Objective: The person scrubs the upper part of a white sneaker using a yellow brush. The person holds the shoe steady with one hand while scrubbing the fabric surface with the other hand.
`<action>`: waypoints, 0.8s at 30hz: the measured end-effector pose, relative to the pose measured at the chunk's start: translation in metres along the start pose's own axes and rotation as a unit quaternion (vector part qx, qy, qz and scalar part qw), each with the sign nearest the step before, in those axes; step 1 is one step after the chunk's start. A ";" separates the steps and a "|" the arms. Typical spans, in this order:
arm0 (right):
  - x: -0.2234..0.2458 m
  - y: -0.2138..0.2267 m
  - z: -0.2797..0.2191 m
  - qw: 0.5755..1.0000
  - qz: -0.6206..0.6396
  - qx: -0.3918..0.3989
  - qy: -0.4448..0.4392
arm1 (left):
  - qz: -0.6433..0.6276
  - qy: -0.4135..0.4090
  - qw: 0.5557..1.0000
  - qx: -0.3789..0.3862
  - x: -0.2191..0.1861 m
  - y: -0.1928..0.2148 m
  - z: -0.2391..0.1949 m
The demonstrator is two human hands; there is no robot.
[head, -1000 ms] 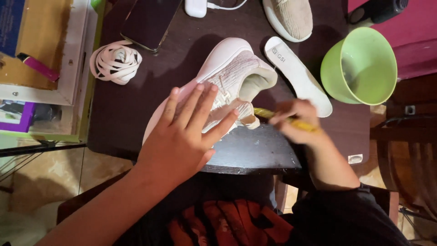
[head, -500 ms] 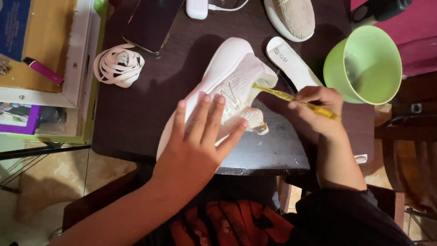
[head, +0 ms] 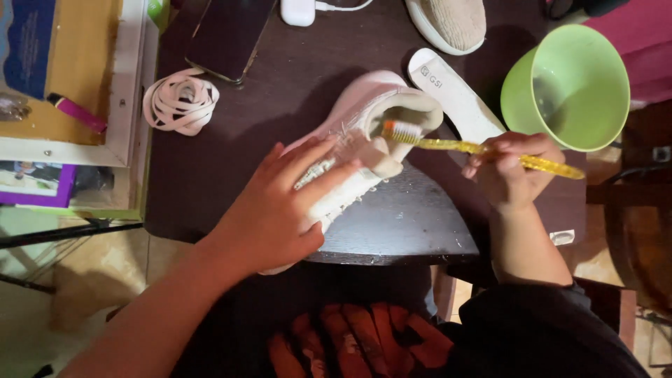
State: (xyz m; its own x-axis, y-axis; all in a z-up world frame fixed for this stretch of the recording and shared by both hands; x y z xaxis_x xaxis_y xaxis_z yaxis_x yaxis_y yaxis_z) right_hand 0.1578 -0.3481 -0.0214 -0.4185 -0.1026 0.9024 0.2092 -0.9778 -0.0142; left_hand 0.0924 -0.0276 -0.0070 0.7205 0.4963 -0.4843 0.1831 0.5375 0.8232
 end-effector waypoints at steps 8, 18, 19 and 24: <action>0.030 0.011 -0.003 0.976 -0.019 -0.146 0.158 | -0.264 0.119 0.957 0.022 0.029 -0.009 -0.002; 0.027 -0.014 -0.001 0.978 -0.087 -0.059 0.180 | -0.202 0.051 0.978 -0.003 0.027 -0.013 -0.007; 0.026 -0.023 0.001 0.979 -0.113 -0.014 0.170 | -0.165 0.025 0.986 -0.009 0.024 -0.014 -0.008; 0.030 -0.060 0.003 0.966 -0.166 0.150 0.128 | -0.055 -0.059 0.995 -0.059 0.000 -0.008 -0.008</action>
State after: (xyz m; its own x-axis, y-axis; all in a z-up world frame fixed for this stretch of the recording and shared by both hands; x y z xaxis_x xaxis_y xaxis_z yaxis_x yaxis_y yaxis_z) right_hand 0.1347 -0.2917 0.0079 -0.7035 0.1286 0.6990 0.2561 -0.8716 0.4181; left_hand 0.0855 -0.0267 -0.0162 0.7759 0.3500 -0.5249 0.1899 0.6639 0.7233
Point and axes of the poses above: each hand's wrist, its own z-axis towards the middle knuckle, its own y-axis out of the back of the hand, x = y × z, the point moved 8 cm from there along z, towards the middle knuckle, and after that the axes turned 11 degrees about -y, right-handed, at the moved point
